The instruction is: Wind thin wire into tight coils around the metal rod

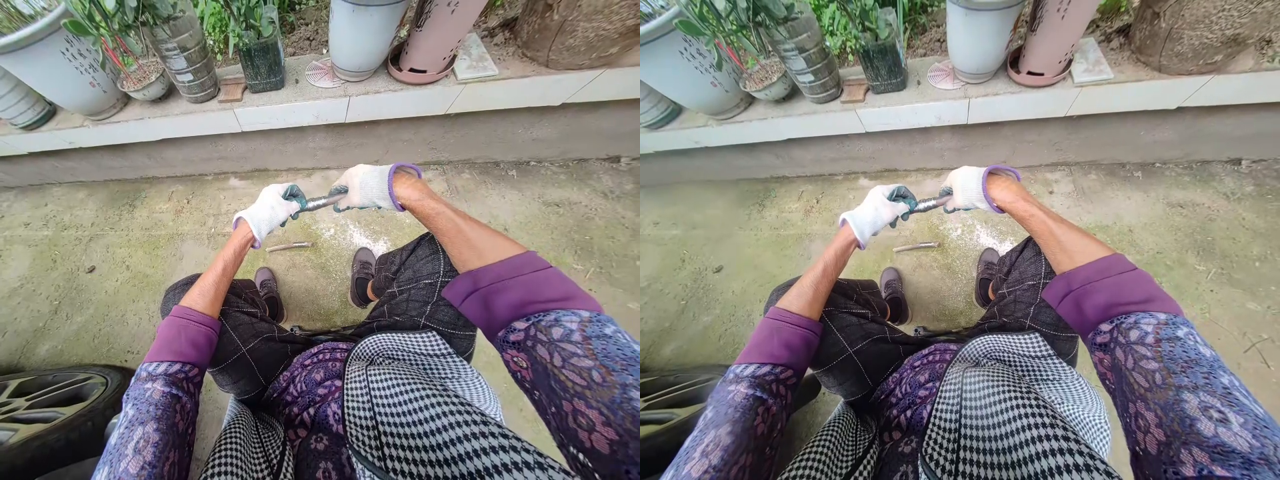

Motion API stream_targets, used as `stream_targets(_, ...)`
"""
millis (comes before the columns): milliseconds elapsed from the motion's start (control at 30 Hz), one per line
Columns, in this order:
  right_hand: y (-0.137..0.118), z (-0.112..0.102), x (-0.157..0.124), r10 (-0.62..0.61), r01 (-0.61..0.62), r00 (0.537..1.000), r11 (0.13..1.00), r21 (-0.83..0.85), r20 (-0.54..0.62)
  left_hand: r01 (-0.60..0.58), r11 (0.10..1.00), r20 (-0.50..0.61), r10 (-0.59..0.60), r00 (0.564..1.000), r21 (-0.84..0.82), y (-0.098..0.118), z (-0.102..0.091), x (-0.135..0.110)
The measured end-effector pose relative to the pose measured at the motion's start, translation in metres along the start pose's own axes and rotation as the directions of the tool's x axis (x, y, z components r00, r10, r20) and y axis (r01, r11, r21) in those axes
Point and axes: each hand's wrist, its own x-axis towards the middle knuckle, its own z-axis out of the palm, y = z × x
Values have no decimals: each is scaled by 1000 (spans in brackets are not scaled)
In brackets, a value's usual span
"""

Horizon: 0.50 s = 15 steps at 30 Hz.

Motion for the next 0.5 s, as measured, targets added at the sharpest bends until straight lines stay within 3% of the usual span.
stream_targets(200, 1, -9, -5, 44, -37, 991, 998, 59, -130, -51, 964, -65, 36, 997, -263, -2, -3, -1)
stream_targets(367, -4, -10, -8, 119, -59, 981, 935, 351, -153, -85, 939, -72, 64, 995, -334, -9, -6, 1)
stream_targets(500, -8, -11, -15, 75, -6, 992, 837, 548, -103, -87, 938, -68, 68, 995, -337, -6, -8, 0)
